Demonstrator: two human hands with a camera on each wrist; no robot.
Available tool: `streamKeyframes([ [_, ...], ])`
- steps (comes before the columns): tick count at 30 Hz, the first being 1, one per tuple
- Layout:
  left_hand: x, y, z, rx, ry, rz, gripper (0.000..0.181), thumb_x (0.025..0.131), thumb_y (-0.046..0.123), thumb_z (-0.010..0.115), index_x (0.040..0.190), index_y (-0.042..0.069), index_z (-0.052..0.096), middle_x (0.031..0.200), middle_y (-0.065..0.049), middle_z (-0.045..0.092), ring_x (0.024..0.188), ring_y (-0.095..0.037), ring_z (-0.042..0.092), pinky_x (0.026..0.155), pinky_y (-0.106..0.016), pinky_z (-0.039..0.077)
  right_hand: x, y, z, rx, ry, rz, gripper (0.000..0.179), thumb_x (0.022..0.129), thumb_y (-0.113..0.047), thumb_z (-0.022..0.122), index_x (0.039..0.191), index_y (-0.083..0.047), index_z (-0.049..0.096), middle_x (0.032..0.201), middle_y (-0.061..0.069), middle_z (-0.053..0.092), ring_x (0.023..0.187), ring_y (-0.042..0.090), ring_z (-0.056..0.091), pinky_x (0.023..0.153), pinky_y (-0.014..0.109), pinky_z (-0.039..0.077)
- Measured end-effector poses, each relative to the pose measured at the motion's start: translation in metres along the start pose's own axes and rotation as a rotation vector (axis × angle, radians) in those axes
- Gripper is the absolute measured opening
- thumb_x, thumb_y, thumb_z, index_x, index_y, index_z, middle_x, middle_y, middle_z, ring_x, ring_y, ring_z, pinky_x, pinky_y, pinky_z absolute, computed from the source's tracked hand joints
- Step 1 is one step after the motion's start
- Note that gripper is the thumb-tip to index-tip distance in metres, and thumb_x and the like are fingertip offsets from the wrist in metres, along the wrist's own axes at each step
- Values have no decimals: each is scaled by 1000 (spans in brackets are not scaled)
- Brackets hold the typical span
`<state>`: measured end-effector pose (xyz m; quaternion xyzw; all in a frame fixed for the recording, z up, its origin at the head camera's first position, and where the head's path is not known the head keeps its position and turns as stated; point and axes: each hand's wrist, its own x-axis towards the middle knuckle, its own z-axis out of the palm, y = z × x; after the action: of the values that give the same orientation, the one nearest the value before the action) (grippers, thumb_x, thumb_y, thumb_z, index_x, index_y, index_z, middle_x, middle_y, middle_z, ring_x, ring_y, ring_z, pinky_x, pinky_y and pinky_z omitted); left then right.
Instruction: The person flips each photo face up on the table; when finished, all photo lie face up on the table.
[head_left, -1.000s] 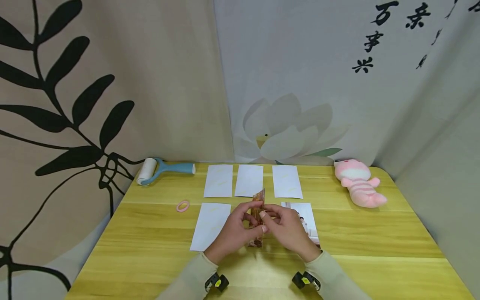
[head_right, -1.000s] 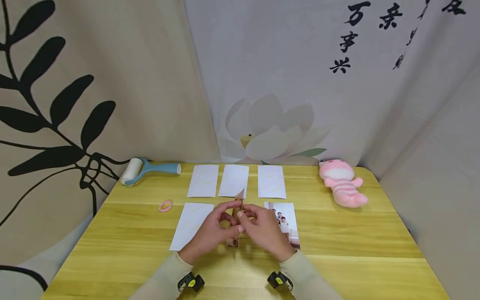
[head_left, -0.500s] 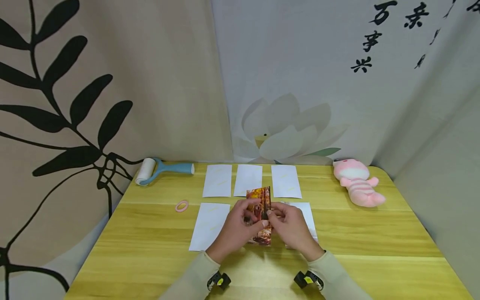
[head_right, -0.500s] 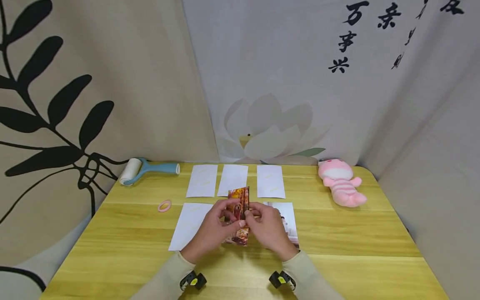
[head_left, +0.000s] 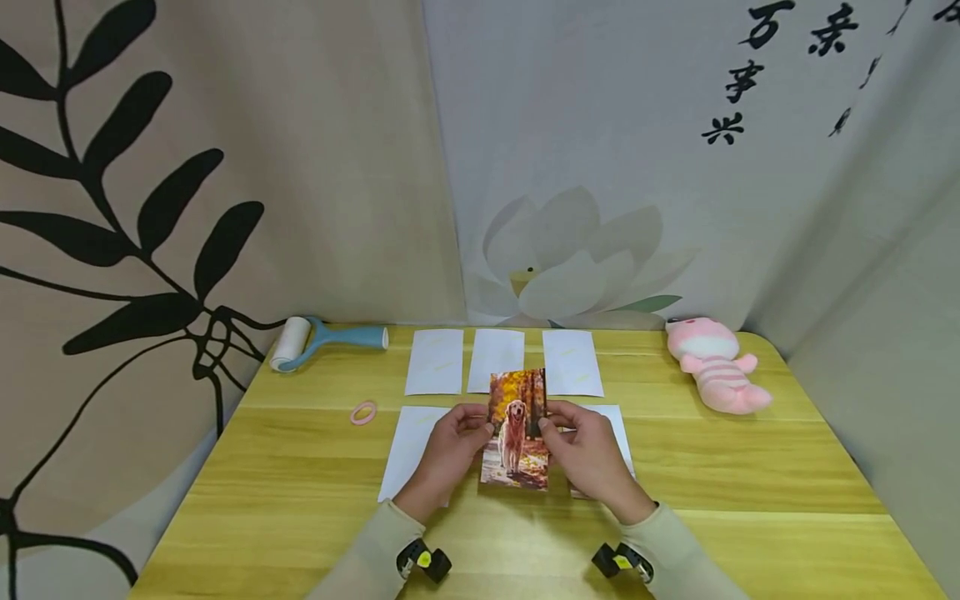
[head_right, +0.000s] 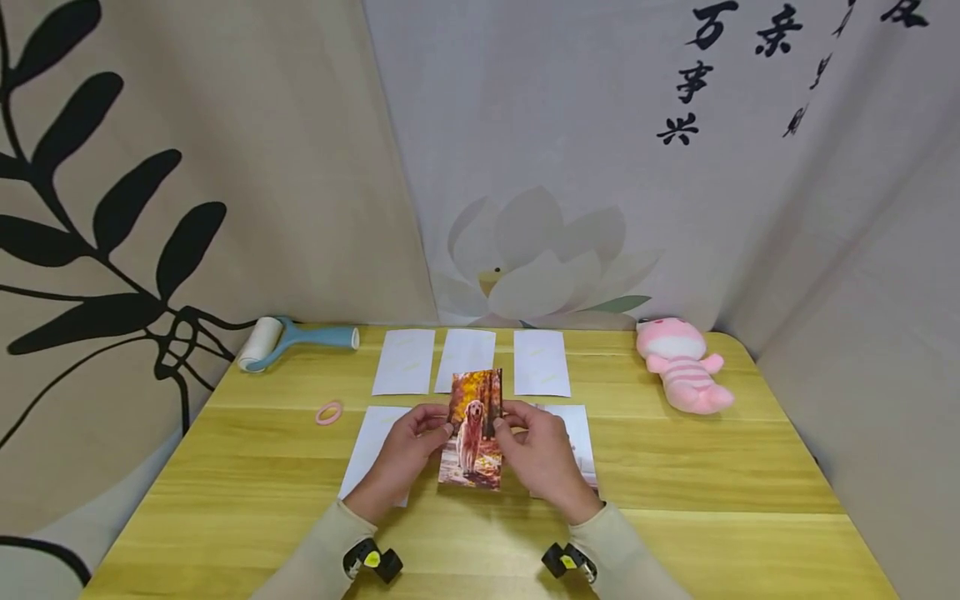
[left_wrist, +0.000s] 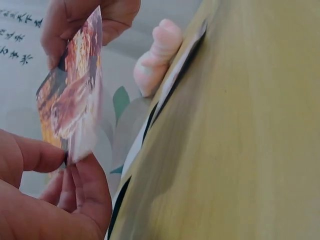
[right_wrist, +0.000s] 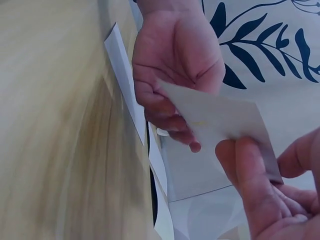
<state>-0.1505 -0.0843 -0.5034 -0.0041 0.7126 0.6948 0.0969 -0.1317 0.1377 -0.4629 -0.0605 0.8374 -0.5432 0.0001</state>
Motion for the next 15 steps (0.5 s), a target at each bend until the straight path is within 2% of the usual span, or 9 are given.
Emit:
streamKeyframes([
  [4,0,-2,-5,-41,-17,-21,33,104,13,67,134,3,62,108,-7,65,90,-14,64,74,-31,56,-1,1,0,15,-4,6,40,103,-12,67,142,-2,64,113,15,76,71,13,76,58,35,61],
  [8,-1,-3,-9,-68,-20,-46,35,102,12,69,134,3,62,104,-5,64,87,-13,67,72,-32,60,-1,5,0,45,-5,15,47,101,-10,70,147,-5,61,115,16,75,74,13,77,61,42,64],
  [13,-3,-3,-12,-74,-27,-58,37,100,11,72,135,3,61,104,-6,62,83,-13,67,69,-34,60,-1,13,1,-20,11,-15,54,98,-8,73,150,-6,58,118,15,74,73,10,73,50,30,54],
  [15,-3,-3,-13,-71,-31,-59,37,100,11,72,134,3,61,105,-7,62,82,-14,67,68,-34,60,-1,17,2,-64,19,-28,57,96,-6,74,150,-4,57,120,14,72,75,9,72,49,27,50],
])
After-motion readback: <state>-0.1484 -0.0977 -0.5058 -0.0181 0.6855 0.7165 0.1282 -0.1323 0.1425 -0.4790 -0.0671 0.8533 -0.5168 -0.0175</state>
